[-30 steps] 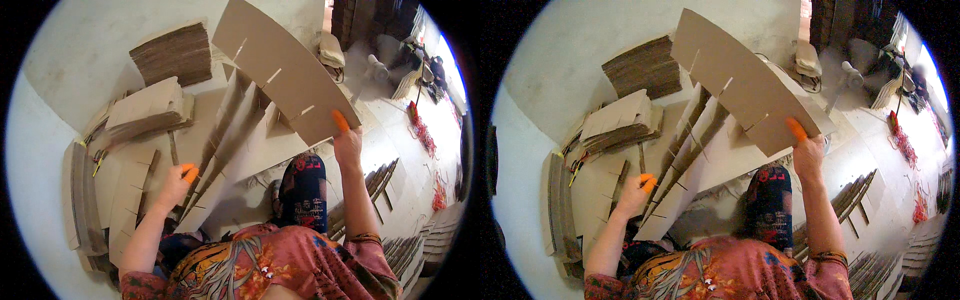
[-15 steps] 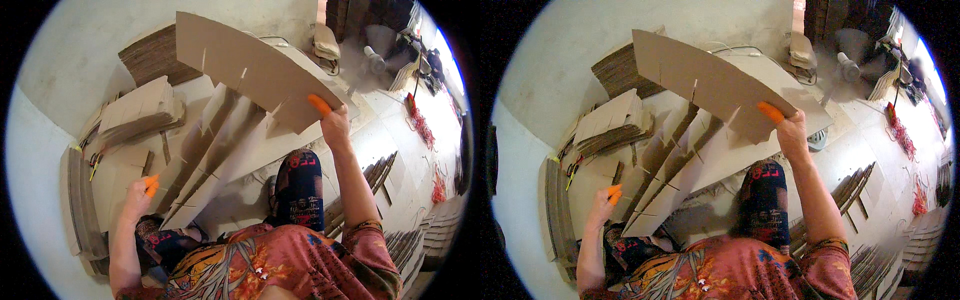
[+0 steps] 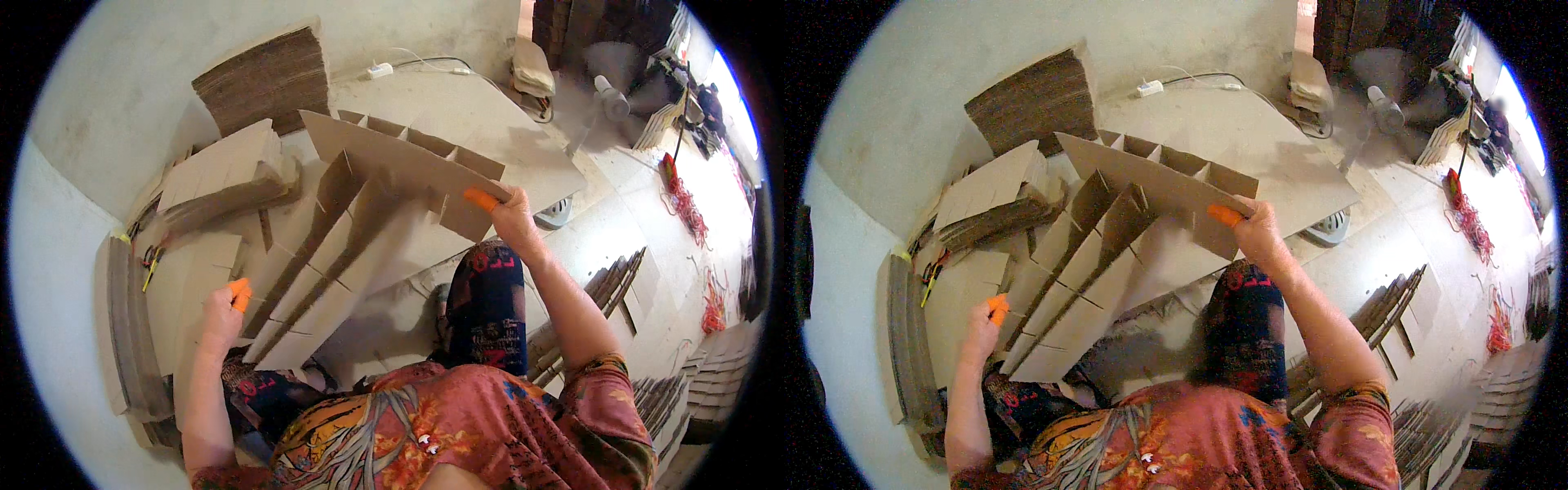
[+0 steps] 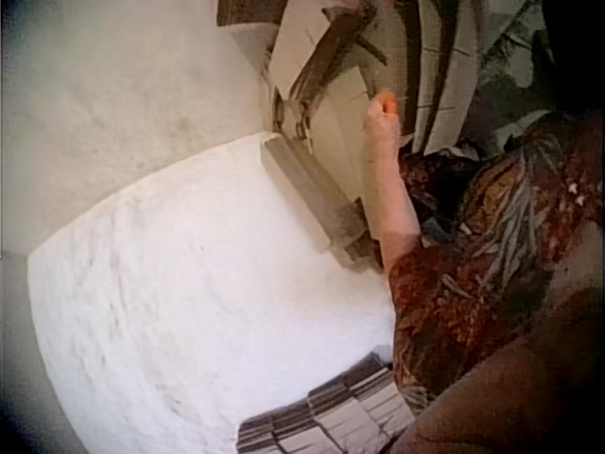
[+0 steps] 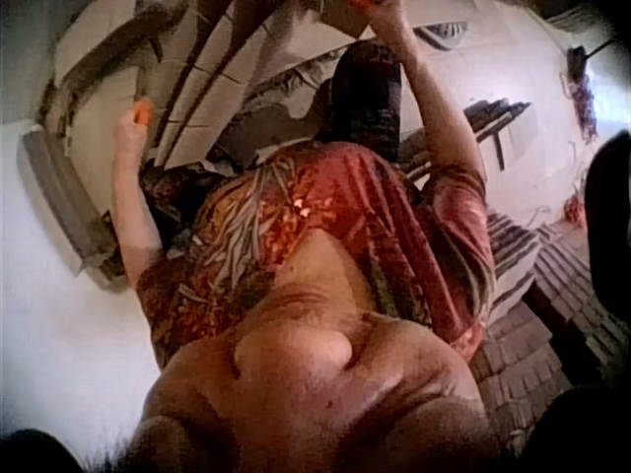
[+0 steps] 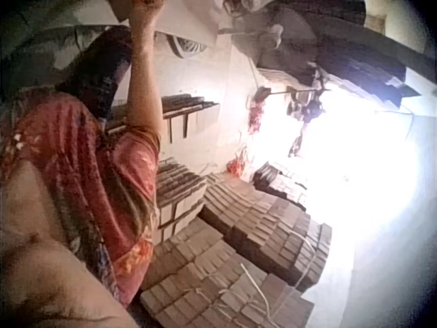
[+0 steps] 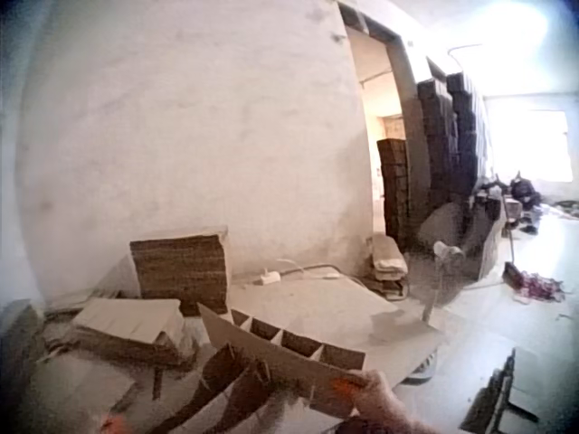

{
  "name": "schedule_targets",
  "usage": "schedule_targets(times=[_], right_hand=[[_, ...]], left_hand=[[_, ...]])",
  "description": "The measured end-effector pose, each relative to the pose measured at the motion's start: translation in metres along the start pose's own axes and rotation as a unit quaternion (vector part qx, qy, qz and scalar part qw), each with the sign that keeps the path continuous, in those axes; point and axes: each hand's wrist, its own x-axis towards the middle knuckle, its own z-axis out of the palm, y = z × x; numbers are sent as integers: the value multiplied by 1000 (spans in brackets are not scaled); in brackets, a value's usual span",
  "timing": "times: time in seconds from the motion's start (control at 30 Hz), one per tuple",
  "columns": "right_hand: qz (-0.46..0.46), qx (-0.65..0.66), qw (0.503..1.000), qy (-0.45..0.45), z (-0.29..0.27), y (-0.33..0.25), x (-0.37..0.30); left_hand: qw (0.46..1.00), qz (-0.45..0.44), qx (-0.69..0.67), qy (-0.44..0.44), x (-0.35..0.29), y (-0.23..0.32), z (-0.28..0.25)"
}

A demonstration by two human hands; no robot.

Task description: The person assembles a cardboard egg-crate divider by inserting smaller pre-cut cardboard pieces into slots on a larger base. The person repeats this process with multiple units, stacking the completed dividers on the floor.

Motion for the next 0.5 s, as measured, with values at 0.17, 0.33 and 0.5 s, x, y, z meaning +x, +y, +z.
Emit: schedule_targets(times=[0.17, 0.33, 0.5], right_hand=[[-32, 9, 999, 41, 7, 0, 0], [-65, -11, 997, 40, 18, 11, -2], [-51, -15, 998, 29, 13, 21, -10]], left_hand=[[997, 47, 41, 37, 4, 43, -5], [980, 194, -17, -28, 30, 138, 7], [968, 243, 37, -42, 65, 182, 36]])
